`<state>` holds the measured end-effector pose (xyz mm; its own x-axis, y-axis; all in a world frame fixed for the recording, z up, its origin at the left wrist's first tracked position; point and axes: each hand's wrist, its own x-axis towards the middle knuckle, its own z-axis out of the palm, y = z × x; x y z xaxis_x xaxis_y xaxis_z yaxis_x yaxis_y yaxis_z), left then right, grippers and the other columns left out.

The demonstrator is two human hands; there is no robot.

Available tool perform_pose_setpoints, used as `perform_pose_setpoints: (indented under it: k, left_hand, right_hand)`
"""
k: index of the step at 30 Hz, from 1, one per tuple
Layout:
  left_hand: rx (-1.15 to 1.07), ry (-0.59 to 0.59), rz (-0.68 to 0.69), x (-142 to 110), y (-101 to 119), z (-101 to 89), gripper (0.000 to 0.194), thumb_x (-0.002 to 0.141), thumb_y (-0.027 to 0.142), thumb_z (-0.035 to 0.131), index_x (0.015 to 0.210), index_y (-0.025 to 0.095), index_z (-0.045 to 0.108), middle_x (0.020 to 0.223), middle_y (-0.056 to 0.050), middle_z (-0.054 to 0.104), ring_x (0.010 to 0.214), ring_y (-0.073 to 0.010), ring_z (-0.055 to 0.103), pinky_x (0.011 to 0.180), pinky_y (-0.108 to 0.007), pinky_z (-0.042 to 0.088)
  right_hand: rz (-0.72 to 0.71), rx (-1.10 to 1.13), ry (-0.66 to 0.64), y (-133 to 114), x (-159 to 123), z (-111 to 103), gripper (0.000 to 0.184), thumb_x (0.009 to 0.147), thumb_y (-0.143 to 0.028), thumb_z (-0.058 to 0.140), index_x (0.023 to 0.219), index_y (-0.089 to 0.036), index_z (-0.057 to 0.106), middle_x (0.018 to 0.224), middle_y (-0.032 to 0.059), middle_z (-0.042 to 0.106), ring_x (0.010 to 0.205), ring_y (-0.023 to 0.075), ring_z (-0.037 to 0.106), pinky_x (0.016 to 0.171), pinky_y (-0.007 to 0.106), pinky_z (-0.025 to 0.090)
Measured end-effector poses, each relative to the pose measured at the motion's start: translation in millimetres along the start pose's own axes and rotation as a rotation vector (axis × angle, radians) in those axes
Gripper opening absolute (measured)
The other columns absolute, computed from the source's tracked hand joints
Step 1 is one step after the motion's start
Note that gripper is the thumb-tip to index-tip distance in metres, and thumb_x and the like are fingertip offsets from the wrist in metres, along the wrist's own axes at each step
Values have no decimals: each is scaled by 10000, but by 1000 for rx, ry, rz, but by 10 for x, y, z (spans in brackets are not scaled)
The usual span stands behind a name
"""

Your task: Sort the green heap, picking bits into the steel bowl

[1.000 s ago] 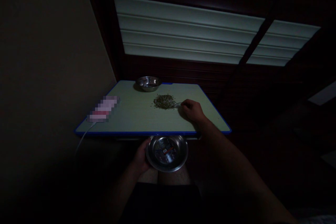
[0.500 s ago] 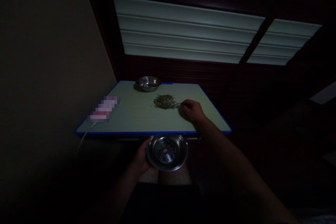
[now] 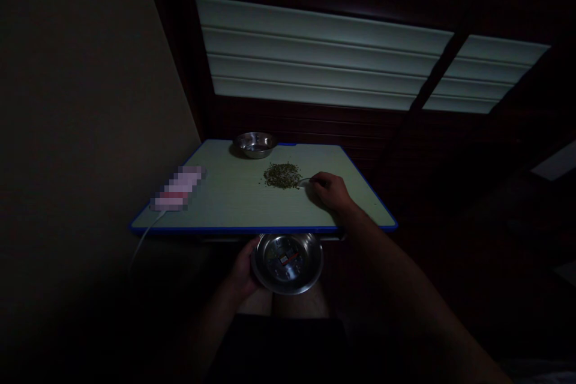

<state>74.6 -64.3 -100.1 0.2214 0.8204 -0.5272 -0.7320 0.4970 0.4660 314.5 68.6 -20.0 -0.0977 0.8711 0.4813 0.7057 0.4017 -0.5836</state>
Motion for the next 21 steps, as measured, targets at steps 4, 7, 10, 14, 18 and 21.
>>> perform_pose_setpoints:
  k: [4,7,10,14,18,21]
  left_hand:
    - [0,-4,-5,9,6,-3,205,842,278,591,860,129,730,751,-74,768,763,-238,719,836,-376,530]
    - [8,9,-7,-2,9,12,210,853,273,577,834,125,726,753,-79,769,755,-235,719,818,-369,534]
    - [9,9,-13,-13,12,18,198,849,265,586,837,124,725,768,-85,772,764,-237,720,818,-367,532]
    - [6,12,-16,-9,15,8,197,841,271,598,858,127,731,766,-79,772,762,-236,719,831,-375,531]
    - [15,16,-23,-6,18,12,225,857,286,582,839,120,731,774,-88,773,763,-238,718,822,-372,535]
    - [14,21,-18,-10,19,20,219,860,276,575,829,125,730,759,-82,770,753,-230,716,811,-364,537]
  right_hand:
    - [-15,-13,-13,15,6,10,197,767,-214,562,861,-208,735,864,36,739,803,174,649,782,293,487]
    - [-17,-14,-28,18,10,10,195,774,-226,566,865,-202,736,862,43,739,797,179,651,775,299,488]
    - [-21,-5,-36,17,10,10,190,767,-218,570,858,-203,736,856,41,739,792,178,650,764,296,488]
    - [-12,-3,-22,32,13,18,192,757,-202,576,858,-210,738,873,38,745,808,180,656,779,299,492]
    - [-32,7,-28,53,15,24,184,764,-209,592,870,-225,741,897,36,747,827,181,658,802,307,497]
    - [-47,2,-36,47,14,22,170,766,-202,601,853,-227,744,887,39,747,838,185,661,817,312,494]
